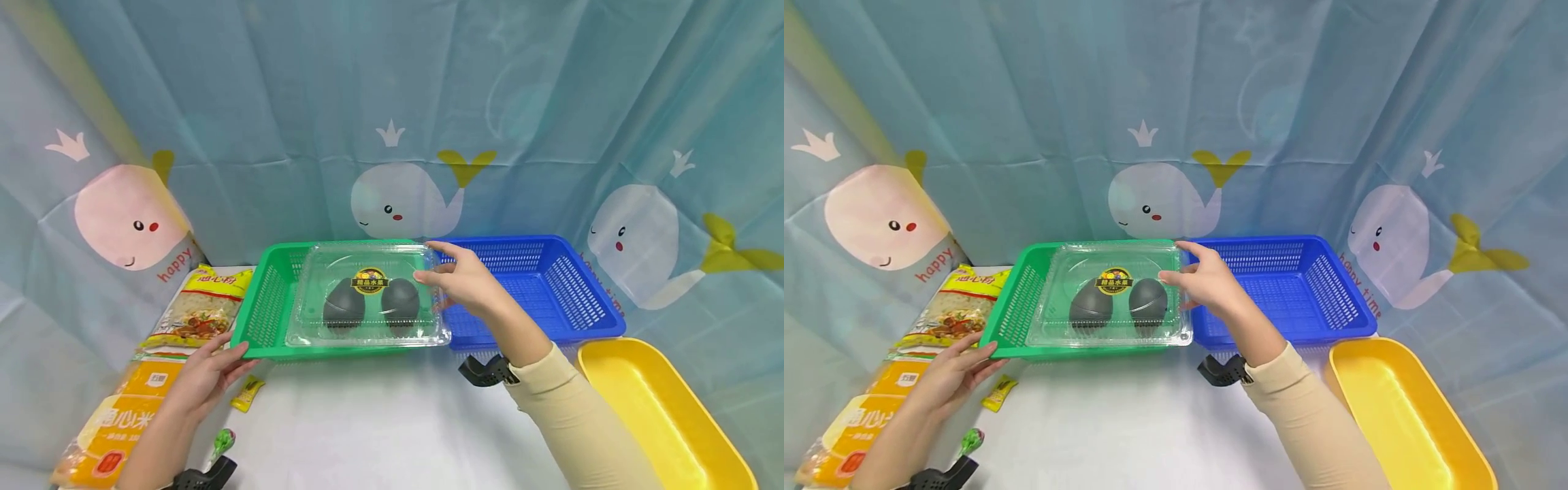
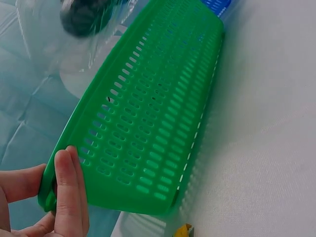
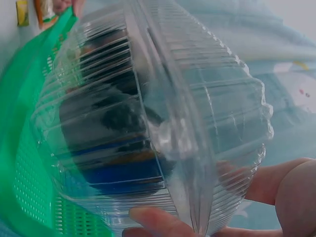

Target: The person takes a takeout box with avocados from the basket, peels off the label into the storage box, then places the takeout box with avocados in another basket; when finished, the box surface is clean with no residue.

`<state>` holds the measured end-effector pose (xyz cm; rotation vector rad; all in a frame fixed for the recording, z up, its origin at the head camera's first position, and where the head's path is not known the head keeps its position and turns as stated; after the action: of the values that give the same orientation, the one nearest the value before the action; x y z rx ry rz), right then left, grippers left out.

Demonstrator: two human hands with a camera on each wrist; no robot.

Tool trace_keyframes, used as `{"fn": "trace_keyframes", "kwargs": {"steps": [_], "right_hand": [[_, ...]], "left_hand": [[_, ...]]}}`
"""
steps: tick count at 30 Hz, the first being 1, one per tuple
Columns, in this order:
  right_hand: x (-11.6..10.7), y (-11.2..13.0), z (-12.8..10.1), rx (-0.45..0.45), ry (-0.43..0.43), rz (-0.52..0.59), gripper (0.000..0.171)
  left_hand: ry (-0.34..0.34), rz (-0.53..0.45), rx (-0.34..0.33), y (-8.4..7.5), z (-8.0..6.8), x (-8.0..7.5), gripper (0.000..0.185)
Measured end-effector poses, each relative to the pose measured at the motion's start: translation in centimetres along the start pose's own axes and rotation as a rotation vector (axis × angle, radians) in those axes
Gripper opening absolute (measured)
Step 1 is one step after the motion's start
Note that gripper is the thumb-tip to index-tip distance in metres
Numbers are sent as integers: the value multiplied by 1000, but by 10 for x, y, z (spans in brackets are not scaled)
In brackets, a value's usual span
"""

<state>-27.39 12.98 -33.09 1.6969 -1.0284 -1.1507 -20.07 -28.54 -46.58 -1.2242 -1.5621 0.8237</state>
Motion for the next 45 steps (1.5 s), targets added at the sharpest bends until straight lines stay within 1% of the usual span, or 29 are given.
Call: {"fn": "trace_keyframes", "kwargs": {"steps": [3,8,14,20,26,32,38,45], "right_hand": [[-6,-3,-14,-23,6,-5,74],[-15,-16,-35,-43,5,-4,75],[-21,-30,-52,-34,6,-21,74],[-33,-40,-66,-33,-16,-136,74],[-39,-53,-81,-38,-5,-123,76],[-42,-69,-96,-30,-5,-107,74],[-44,-82,-105,-6,4,-96,74],[-45,-94,-112,1,34,-55,73]], "left_hand": [[5,-4,4,1,0,1,58],[7,-12,7,-1,-1,2,53],[15,-17,14,-3,-3,1,48],[14,-12,13,-3,-4,0,49],[9,-13,14,-1,-4,0,51],[2,-33,22,0,-2,-1,52],[-26,-29,-1,1,-2,-2,53],[-9,-36,16,1,-1,1,50]]}}
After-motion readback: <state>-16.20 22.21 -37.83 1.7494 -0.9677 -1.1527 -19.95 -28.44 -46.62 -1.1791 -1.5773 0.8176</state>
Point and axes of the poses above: each hand's wrist, its own z-axis towards the middle knuckle, its own x-axis out of the palm, y = z × x, the point moved 6 cm from there along z, towards the middle knuckle, and after that the axes turned 1 degree about x, right-handed, at the moved point
